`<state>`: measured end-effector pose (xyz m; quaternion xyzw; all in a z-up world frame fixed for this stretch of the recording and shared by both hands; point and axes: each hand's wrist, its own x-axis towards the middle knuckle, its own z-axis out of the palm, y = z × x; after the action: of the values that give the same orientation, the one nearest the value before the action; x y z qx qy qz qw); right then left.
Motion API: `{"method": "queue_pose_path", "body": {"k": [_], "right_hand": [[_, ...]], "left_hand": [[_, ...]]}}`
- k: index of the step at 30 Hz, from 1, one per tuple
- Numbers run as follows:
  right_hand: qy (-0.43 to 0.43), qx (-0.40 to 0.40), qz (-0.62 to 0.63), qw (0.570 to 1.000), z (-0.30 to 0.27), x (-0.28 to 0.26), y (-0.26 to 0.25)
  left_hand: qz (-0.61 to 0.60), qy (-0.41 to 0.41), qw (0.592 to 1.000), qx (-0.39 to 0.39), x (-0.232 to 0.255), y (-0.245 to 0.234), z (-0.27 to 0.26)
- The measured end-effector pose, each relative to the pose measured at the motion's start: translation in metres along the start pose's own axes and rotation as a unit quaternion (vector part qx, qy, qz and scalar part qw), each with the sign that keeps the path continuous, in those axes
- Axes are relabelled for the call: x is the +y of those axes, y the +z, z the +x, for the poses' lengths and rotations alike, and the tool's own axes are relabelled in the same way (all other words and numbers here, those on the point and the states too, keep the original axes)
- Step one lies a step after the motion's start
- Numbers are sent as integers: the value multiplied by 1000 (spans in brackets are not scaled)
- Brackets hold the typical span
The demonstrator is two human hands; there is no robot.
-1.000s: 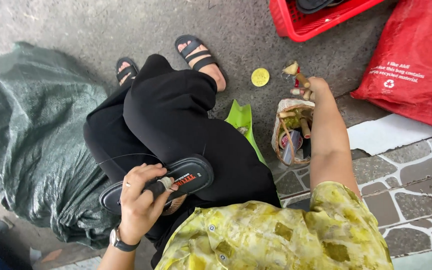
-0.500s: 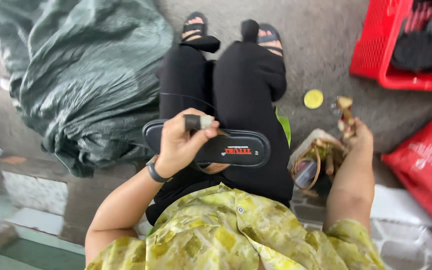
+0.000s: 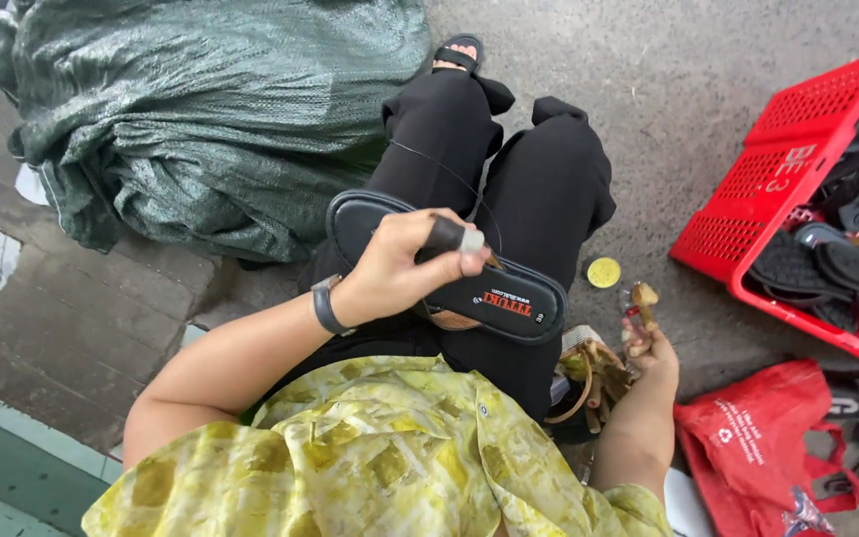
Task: Hand-sewing the sole of a black sandal using a needle and thread to repair it.
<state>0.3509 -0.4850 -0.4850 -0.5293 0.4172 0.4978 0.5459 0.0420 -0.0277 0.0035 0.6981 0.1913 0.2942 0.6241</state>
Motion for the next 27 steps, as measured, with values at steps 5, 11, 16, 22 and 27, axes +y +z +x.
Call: {"method": "queue_pose_path", "body": {"k": [5, 11, 16, 22, 27], "right_hand": [[-15, 10, -2, 1000, -10, 1, 25], [-60, 44, 3, 997, 25, 0, 4], [-257, 224, -87, 936, 37, -7, 10], [-246, 278, -183, 910, 29, 4, 17], [-116, 279, -143, 942, -13, -4, 69]], "left_hand": [[-161, -83, 983, 43, -17, -2, -4], [-157, -44, 987, 9, -12, -2, -3], [-62, 7, 997, -54, 7, -9, 4], [6, 42, 991, -124, -2, -6, 9], [97, -24, 992, -83, 6, 0, 1]]}}
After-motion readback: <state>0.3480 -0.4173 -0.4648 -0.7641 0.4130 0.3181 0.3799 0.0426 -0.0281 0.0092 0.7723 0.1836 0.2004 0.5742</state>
